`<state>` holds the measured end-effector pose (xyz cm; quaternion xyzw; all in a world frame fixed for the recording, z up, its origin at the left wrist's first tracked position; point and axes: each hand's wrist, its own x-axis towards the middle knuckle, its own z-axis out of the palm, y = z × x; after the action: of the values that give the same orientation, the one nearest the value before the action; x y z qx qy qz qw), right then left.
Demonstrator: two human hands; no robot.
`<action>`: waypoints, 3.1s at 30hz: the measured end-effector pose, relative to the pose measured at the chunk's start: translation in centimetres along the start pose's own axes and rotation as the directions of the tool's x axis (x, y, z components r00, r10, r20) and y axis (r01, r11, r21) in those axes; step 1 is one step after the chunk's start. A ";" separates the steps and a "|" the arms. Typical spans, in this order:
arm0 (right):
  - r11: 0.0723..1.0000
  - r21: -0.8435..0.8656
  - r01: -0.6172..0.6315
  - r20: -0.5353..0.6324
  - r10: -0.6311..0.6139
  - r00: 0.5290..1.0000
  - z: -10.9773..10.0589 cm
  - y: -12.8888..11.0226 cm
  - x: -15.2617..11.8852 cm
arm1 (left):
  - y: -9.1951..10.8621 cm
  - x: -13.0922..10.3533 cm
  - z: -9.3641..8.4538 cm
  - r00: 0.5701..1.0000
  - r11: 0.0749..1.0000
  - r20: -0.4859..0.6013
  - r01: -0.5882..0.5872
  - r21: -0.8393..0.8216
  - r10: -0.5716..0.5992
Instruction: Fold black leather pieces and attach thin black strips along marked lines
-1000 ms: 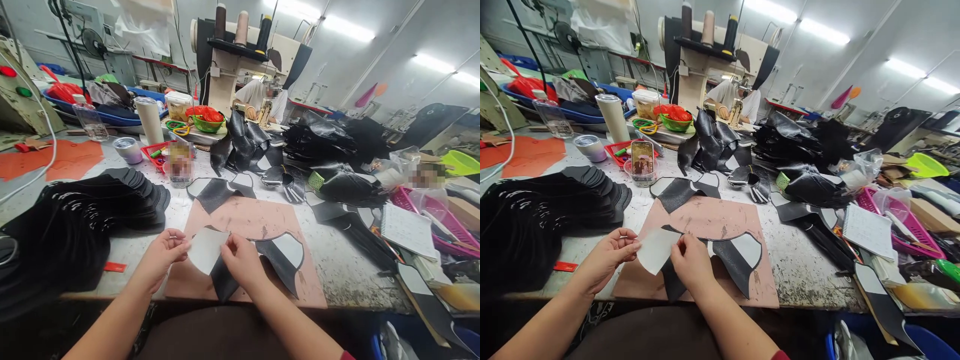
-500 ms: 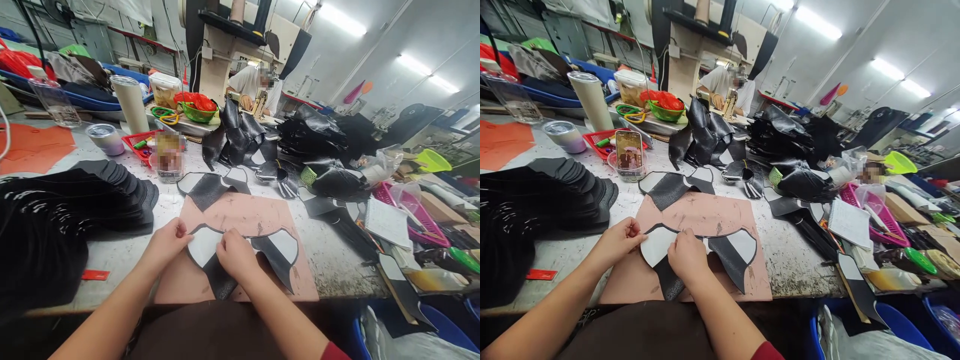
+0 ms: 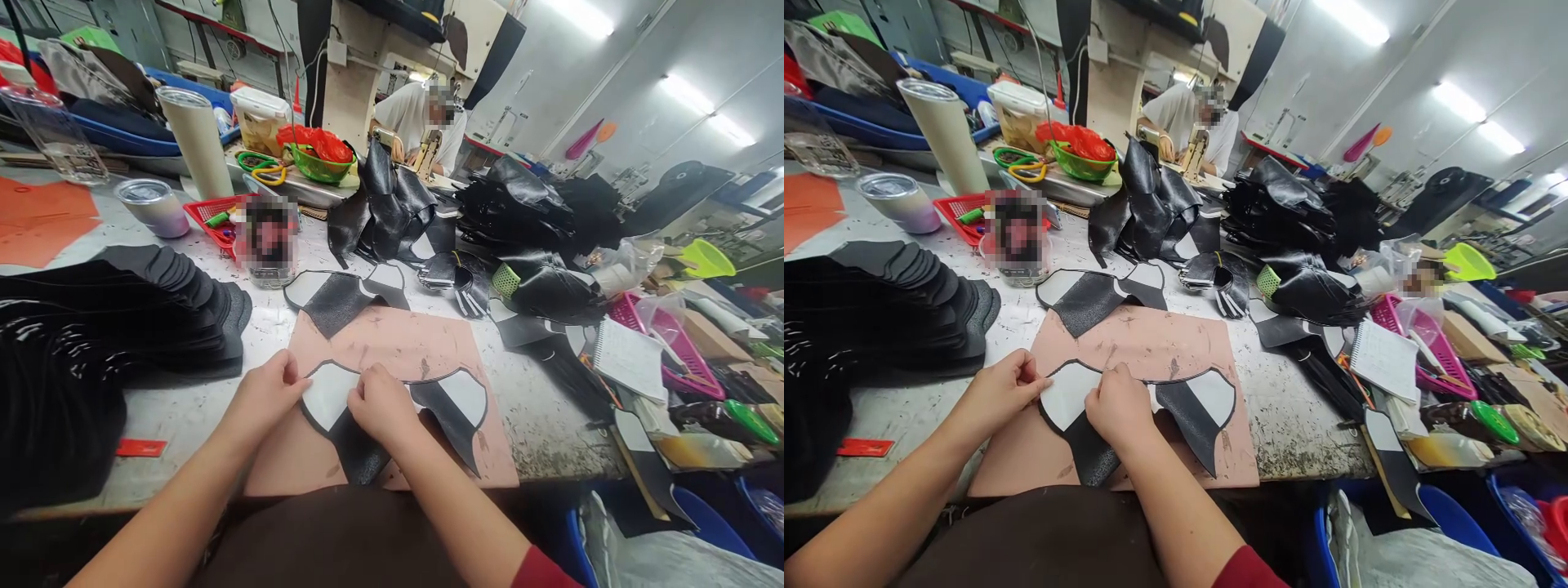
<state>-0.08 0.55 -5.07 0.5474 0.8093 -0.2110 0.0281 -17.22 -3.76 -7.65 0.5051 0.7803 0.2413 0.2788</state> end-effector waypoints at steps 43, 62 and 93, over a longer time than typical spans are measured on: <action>0.987 -0.162 0.006 -0.600 -0.103 0.793 -2.4 12.9 -6.9 | 8.3 -5.2 4.3 0.726 0.685 0.051 -0.667 0.294 0.685; 0.923 0.059 -0.381 -0.797 0.273 0.538 1.3 25.6 -16.6 | 27.8 7.0 3.9 0.598 0.528 0.019 -0.723 0.445 0.801; 0.324 0.086 -0.942 -0.896 0.439 0.069 4.1 33.7 -39.1 | 31.5 2.0 24.9 -0.076 -0.234 0.508 -0.938 0.255 0.858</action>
<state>45.05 -24.68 -8.49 0.8710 0.3391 0.3447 -0.0871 19.62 12.26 -5.41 0.9778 0.1617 0.0912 -0.0970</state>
